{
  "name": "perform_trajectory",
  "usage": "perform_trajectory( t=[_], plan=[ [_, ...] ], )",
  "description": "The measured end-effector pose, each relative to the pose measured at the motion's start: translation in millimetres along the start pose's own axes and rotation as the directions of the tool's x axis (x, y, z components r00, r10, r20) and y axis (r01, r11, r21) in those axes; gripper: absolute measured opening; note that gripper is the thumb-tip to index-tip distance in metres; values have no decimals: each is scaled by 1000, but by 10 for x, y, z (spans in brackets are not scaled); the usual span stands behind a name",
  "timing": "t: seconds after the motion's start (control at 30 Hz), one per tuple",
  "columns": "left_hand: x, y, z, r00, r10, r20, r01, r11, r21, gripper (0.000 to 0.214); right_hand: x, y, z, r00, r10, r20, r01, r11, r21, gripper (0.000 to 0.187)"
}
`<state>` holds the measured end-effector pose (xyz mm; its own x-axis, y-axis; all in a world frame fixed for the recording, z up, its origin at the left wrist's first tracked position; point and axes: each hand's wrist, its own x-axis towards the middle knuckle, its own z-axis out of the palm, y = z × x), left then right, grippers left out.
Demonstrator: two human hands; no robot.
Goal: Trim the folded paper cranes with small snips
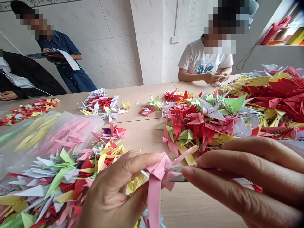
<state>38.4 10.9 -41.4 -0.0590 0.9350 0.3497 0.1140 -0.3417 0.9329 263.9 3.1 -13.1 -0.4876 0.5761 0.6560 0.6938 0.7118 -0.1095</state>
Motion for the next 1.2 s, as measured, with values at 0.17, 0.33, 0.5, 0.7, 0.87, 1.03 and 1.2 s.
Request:
perform_trajectory(
  t=[0.17, 0.33, 0.5, 0.7, 0.87, 1.03, 1.2],
  plan=[
    [97, -55, -213, 957, 79, 279, -118, 985, 126, 42, 17, -12, 6, 997, -76, -23, 75, 996, -50, 34],
    [116, -56, -282, 919, 164, 359, -221, 968, 121, 54, 48, -46, -20, 997, -81, -13, 81, 996, -49, 38],
    [41, -70, -146, 978, 210, -6, -207, 966, 156, 30, 51, -66, -3, 999, -19, -46, 17, 999, -44, 32],
    [159, -78, -270, 903, 252, 348, -312, 941, 129, 53, 58, -54, -17, 999, -29, -35, 28, 999, -28, 32],
    [151, -97, -313, 895, 262, 361, -331, 933, 142, 60, 44, -15, 38, 997, -34, -74, 34, 999, 5, 28],
    [143, -89, -309, 890, 250, 381, -334, 926, 173, 64, 12, -18, 16, 998, -50, -34, 50, 999, 2, 32],
    [159, -56, -276, 886, 263, 381, -345, 924, 164, 61, 35, -34, -31, 997, -70, -21, 69, 997, -31, 33]
  ],
)
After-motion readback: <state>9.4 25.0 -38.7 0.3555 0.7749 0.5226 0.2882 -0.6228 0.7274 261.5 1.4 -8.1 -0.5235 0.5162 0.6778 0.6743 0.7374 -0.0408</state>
